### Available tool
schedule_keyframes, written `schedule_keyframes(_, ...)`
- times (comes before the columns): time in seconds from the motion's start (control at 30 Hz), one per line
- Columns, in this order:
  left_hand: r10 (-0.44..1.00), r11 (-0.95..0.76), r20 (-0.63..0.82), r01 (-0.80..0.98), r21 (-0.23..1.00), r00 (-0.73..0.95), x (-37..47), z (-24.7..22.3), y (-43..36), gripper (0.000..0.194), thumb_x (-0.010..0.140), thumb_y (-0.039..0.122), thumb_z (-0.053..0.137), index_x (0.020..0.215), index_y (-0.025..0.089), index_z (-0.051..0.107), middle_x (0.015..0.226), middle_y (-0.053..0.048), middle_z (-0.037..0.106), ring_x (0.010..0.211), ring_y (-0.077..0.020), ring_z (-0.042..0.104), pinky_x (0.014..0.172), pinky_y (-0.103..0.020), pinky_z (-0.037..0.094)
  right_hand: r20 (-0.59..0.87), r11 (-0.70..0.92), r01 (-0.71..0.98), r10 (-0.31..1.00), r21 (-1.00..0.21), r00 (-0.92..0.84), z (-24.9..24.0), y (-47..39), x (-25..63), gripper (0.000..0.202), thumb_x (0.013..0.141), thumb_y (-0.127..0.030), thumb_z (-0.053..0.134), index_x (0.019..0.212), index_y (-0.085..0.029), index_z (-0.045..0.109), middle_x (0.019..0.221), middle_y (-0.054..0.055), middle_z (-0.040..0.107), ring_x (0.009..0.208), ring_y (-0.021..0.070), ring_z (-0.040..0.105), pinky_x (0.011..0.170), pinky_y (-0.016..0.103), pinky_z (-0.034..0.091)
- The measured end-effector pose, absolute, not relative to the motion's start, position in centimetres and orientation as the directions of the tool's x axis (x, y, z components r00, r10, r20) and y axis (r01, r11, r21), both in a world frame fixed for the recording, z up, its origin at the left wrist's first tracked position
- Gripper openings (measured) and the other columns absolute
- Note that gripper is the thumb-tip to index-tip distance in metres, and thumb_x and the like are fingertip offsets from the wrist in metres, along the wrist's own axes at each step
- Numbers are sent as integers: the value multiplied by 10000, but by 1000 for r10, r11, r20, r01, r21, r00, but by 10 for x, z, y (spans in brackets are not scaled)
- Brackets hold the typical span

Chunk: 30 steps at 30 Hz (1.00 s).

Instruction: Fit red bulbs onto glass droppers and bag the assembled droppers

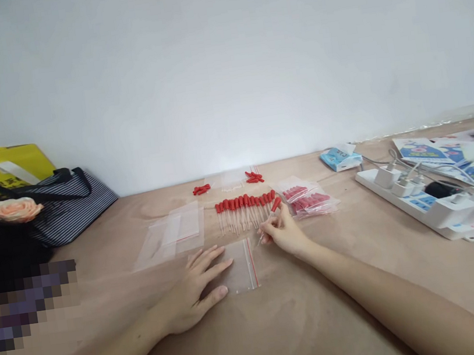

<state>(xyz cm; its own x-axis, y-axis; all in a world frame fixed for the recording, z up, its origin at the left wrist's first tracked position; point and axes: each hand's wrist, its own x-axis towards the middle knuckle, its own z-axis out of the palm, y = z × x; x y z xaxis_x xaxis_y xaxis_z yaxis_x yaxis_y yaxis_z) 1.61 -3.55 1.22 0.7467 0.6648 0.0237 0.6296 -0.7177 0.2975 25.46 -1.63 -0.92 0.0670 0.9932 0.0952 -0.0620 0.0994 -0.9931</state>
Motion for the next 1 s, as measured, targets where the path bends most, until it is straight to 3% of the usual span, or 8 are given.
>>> schedule_keyframes(0.13, 674, -714, 54, 632, 302, 736, 15, 15, -36, 382, 882, 375, 327, 1220, 259, 463, 1332, -63, 377, 1240, -253, 289, 1020, -483, 230, -2, 13, -113, 991, -993, 132, -6, -19, 250, 386, 676, -309, 550, 889, -230, 238, 634, -52, 620, 458, 114, 569, 463, 240, 443)
schedule_keyframes(0.3, 670, -723, 81, 623, 300, 738, 16, 15, -36, 369, 885, 355, 324, 1201, 251, 482, 1283, -68, 419, 1197, -249, 335, 999, -471, 268, -51, -30, -183, 993, -983, 110, -6, -20, 248, 274, 758, -366, 483, 794, -231, 247, 616, -49, 623, 501, 127, 607, 492, 253, 463)
schedule_keyframes(0.6, 663, -711, 19, 622, 329, 748, 10, 19, -33, 386, 891, 359, 304, 1251, 284, 422, 1349, -28, 373, 1240, -239, 308, 1035, -472, 213, 17, 21, -133, 999, -991, 29, -13, -20, 252, 285, 643, -396, 618, 719, -189, 437, 599, -29, 573, 571, 124, 578, 574, 267, 461)
schedule_keyframes(0.8, 617, -744, -8, 586, 322, 787, 4, 18, -28, 473, 862, 387, 367, 1317, 278, 301, 1390, -25, 307, 1272, -211, 266, 1059, -460, 171, 54, 69, -156, 994, -985, 96, -14, -23, 253, 498, 530, -368, 718, 861, -221, 377, 639, -66, 550, 508, 115, 559, 518, 263, 454)
schedule_keyframes(0.9, 622, -741, 8, 585, 330, 783, 4, 15, -28, 497, 852, 390, 384, 1322, 262, 288, 1388, -36, 311, 1270, -211, 272, 1058, -456, 182, 79, 82, -114, 996, -990, 34, -18, -24, 253, 495, 566, -416, 698, 880, -223, 367, 650, -53, 562, 528, 124, 573, 534, 273, 462)
schedule_keyframes(1.0, 671, -702, 28, 622, 348, 741, 5, 13, -30, 519, 830, 409, 416, 1308, 231, 320, 1370, -59, 338, 1257, -231, 289, 1036, -446, 245, 90, 90, -3, 991, -996, -97, -18, -25, 259, 389, 647, -462, 631, 863, -190, 457, 630, -47, 535, 522, 103, 547, 538, 259, 450)
